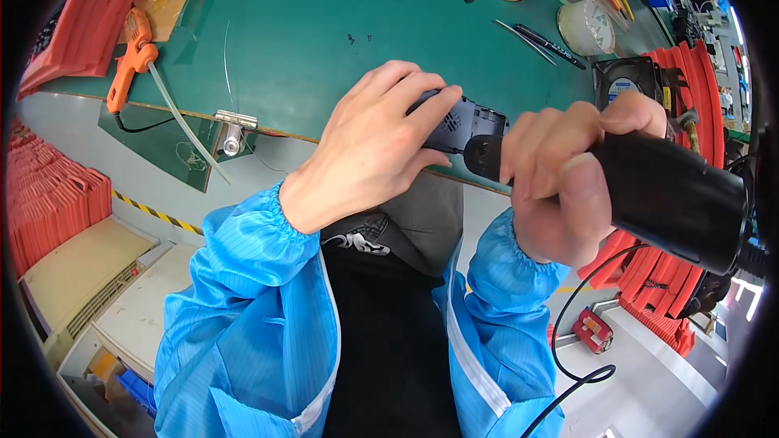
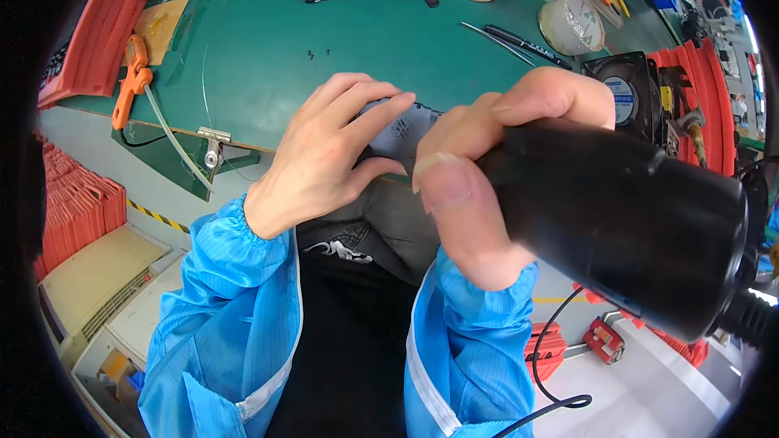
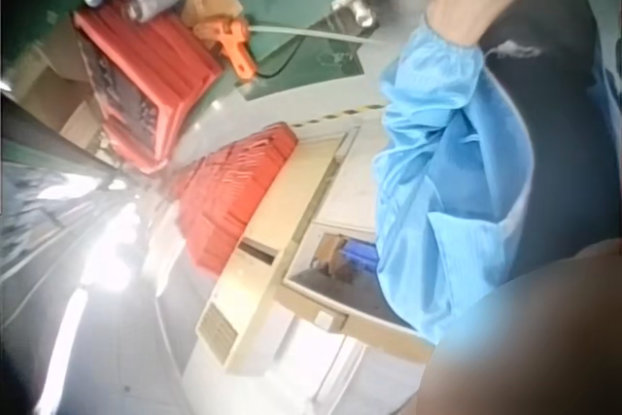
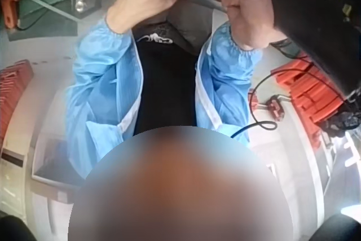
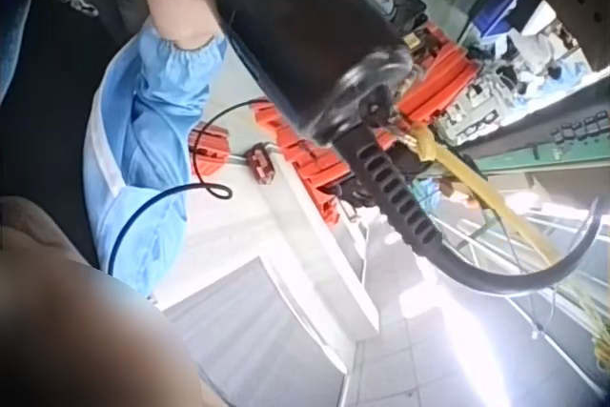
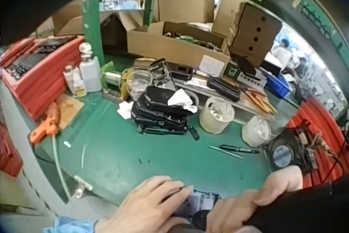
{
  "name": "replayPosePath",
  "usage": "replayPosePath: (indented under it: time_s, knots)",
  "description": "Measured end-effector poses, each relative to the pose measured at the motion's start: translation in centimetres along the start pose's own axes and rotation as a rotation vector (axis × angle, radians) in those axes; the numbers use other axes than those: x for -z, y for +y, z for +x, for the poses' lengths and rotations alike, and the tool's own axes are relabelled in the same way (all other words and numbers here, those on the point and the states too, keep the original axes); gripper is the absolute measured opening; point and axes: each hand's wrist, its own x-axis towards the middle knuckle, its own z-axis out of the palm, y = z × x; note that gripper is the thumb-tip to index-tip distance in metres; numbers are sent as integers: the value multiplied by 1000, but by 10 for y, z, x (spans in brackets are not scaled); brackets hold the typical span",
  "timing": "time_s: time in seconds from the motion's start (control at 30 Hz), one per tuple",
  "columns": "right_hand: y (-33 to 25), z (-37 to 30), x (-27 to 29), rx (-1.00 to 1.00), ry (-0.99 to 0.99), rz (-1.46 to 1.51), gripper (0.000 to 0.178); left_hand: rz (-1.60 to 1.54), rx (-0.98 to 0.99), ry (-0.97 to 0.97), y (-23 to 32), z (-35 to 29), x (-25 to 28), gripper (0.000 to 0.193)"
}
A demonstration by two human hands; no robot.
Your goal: Assembling a handheld electronic device by installing a circuit board and securing the casing with an electric screwdriver.
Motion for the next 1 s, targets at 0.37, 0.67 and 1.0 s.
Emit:
replayPosePath:
  time_s: [0.37, 0.67, 1.0]
  knots:
    - [-1, -6, -14, 4, 94, -34, 40, -40, 22, 26, 1, 1, -3, 73]
    - [0, -6, -17, 20, 119, 79, 50, -38, 12, 44, -1, -2, -3, 74]
    - [-12, 9, -9, 97, 20, 87, 32, -191, -23, 120, 4, 0, 3, 47]
